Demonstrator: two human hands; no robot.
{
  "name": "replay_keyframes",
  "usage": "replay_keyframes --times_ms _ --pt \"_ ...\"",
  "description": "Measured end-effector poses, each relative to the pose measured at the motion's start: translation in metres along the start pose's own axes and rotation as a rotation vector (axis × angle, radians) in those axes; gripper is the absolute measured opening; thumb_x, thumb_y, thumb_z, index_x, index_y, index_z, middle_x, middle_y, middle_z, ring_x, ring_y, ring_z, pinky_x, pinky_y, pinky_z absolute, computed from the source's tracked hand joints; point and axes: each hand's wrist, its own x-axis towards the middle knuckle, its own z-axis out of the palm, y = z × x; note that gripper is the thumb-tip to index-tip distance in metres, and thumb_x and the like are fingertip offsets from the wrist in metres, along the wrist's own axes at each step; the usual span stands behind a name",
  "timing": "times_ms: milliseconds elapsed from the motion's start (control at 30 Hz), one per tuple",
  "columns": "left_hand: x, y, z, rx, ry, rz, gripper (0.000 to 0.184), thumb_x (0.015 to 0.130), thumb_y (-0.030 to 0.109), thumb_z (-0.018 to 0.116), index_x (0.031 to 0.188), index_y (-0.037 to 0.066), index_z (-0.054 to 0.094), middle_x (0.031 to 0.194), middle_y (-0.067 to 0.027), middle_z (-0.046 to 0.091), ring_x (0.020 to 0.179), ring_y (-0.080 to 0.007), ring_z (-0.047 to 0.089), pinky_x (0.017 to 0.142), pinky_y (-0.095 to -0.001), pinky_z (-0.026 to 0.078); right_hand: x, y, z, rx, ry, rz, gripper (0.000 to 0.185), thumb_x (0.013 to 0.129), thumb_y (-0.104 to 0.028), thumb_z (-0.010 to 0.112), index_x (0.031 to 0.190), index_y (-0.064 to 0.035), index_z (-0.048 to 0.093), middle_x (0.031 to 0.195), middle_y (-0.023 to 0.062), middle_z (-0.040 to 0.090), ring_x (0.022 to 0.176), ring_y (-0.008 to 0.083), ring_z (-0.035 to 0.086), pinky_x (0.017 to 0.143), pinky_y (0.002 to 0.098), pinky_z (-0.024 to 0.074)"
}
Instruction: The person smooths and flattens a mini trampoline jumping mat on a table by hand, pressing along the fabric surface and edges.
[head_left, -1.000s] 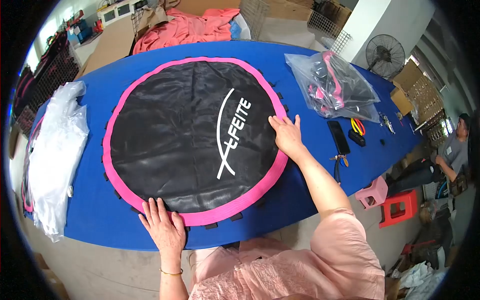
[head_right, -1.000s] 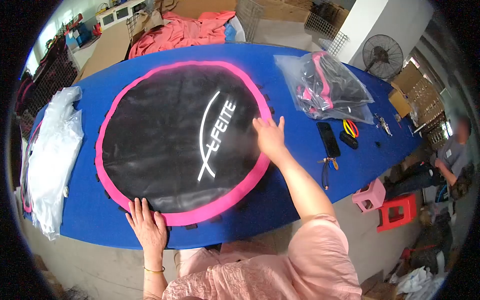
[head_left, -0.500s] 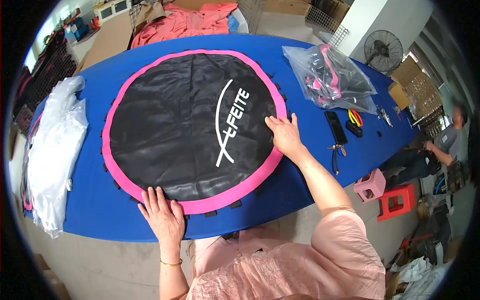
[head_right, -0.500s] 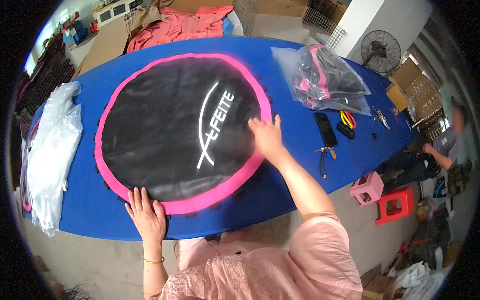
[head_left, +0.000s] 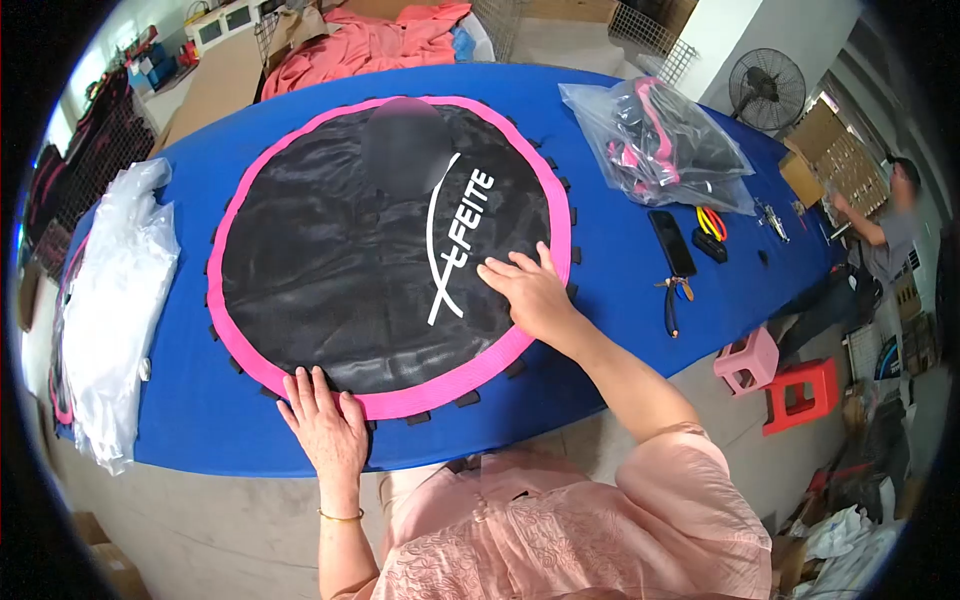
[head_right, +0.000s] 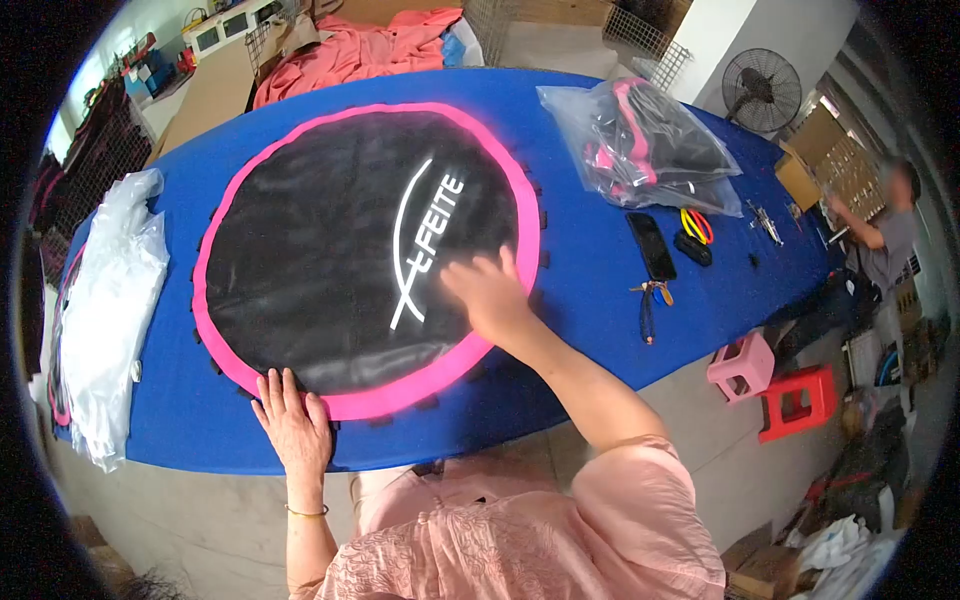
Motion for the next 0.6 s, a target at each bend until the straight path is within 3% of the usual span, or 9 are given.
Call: replay_keyframes --times_ms 133,333,433,600 --pt "0.000 -0.002 -0.001 -0.004 -0.005 -0.007 0.056 0.104 0.029 0.052 0.151 0.000 0.052 0.163 -0.0226 0.044 0.157 -0.0399 0.031 0.128 -0.0586 0.019 0.012 -0.001 0.011 0.033 -0.018 -0.006 0.066 0.082 0.007 0.064 0.145 -0.0138 0.063 0.150 0.0074 0.062 0.138 0.0349 0.055 0.123 0.0682 0.0239" --pt "0.000 -0.001 -0.001 -0.009 0.005 -0.007 0.055 0.105 0.029 0.052 0.151 0.000 0.052 0.162 -0.0225 0.045 0.157 -0.0398 0.031 0.128 -0.0575 0.019 -0.011 -0.009 -0.016 -0.025 -0.075 0.041 0.056 0.084 0.002 0.063 0.138 -0.0094 0.068 0.141 0.0104 0.068 0.133 0.0353 0.059 0.124 0.0680 0.0216" --pt "0.000 -0.002 0.001 -0.009 0.030 0.012 0.058 0.103 0.031 0.053 0.150 -0.002 0.052 0.160 -0.0247 0.047 0.155 -0.0418 0.034 0.127 -0.0606 0.020 -0.017 -0.003 -0.029 -0.124 -0.189 0.206 0.056 0.085 -0.002 0.062 0.139 -0.0097 0.068 0.140 0.0107 0.069 0.134 0.0346 0.059 0.125 0.0688 0.0170" --pt "0.001 -0.002 0.000 -0.007 0.006 0.005 0.058 0.103 0.031 0.053 0.151 -0.002 0.052 0.161 -0.0246 0.046 0.156 -0.0417 0.033 0.127 -0.0606 0.020 -0.015 0.033 -0.021 -0.161 -0.088 0.317 0.057 0.086 -0.002 0.062 0.142 -0.0119 0.068 0.144 0.0091 0.068 0.137 0.0321 0.057 0.126 0.0684 0.0168"
